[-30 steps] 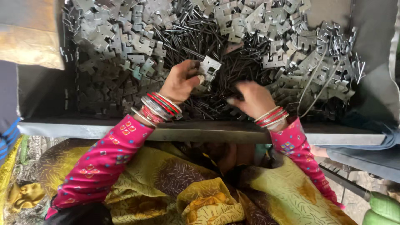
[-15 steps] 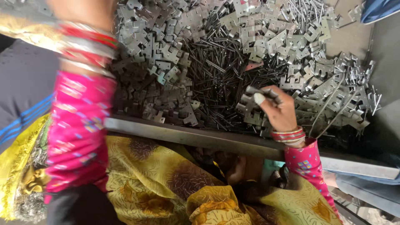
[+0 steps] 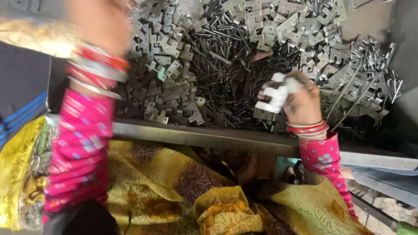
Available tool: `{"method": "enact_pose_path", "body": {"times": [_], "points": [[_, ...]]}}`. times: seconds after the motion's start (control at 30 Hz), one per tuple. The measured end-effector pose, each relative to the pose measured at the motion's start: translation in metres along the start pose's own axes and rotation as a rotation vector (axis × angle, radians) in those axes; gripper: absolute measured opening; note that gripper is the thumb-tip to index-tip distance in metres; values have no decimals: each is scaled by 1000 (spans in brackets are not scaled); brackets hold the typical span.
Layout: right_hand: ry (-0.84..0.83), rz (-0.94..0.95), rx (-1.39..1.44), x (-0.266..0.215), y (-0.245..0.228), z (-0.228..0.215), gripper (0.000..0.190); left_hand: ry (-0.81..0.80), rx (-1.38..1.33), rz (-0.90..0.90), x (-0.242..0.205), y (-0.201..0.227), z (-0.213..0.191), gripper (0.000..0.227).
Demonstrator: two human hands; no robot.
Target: The person sits on the floor and repeatedly picks up small metal brackets and nails from a large bin, inserting the nails into the brackets by hand. The assembled parts are placed back into the bin.
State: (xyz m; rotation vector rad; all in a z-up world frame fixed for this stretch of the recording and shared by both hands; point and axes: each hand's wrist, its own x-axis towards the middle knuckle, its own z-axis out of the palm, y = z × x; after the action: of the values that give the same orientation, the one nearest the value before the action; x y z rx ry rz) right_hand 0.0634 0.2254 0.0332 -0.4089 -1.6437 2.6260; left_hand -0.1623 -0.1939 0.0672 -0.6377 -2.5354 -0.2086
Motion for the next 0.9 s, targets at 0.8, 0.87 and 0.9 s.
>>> {"method": "enact_pose_path", "body": {"times": [0.8, 0.87, 0.9], "points": [[-90, -126, -758, -5, 17, -1, 19, -970, -281, 19, -75, 99, 101, 35], [-140, -155, -238, -9, 13, -12, 17, -1020, -273, 35, -74, 101, 99, 37], [-161, -166, 22, -10, 9, -17, 17, -1063, -254, 48, -74, 102, 99, 43]]}}
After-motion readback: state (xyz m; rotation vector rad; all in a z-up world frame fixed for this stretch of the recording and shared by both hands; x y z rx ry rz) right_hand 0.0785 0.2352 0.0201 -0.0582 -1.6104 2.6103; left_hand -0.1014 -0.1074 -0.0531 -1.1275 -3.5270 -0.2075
